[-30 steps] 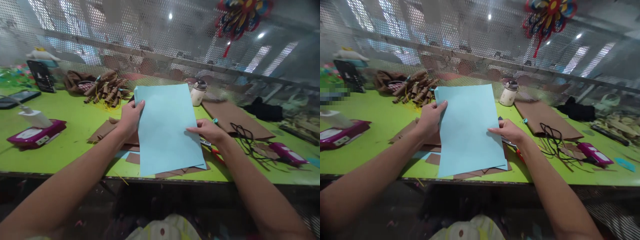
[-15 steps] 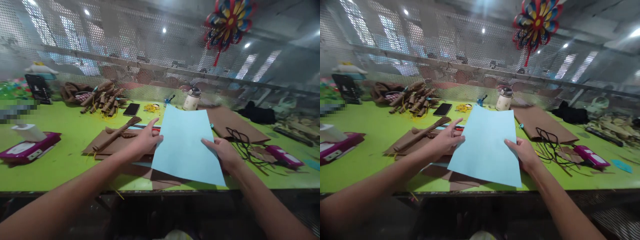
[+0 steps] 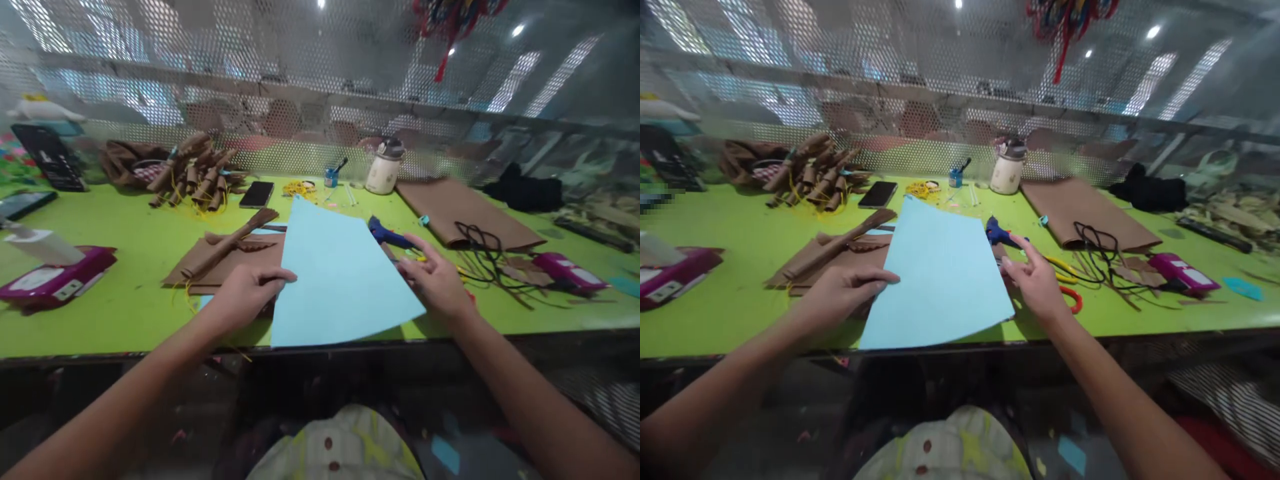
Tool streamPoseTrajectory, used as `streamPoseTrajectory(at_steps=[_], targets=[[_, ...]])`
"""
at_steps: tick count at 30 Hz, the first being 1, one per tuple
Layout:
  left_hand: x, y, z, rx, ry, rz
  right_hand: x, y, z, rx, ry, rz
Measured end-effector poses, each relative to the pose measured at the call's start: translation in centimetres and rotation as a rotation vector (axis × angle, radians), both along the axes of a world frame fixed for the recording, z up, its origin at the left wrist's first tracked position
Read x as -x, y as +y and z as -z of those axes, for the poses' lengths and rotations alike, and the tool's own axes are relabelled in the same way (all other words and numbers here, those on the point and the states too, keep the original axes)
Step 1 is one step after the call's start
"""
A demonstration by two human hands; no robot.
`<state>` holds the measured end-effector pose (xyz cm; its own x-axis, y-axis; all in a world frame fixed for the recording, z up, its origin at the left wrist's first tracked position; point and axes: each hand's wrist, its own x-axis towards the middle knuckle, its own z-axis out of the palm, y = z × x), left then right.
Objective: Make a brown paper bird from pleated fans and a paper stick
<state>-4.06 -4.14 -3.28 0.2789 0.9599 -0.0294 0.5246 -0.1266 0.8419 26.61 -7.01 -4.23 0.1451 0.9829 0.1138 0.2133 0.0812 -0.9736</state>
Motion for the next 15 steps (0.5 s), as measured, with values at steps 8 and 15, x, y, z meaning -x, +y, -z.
streamPoseTrajectory(at_steps=[8,15], targets=[[0.1,-0.1,0.4,0.111,-0.078,-0.019,-1.7,-3.8,0.9,-0.195,-0.510,-0.328],[0.9,-2.6,-0.6,-0.372,0.249,0.064,-2.6,-3.1,1.9,-0.405,-0.888,-0.422]])
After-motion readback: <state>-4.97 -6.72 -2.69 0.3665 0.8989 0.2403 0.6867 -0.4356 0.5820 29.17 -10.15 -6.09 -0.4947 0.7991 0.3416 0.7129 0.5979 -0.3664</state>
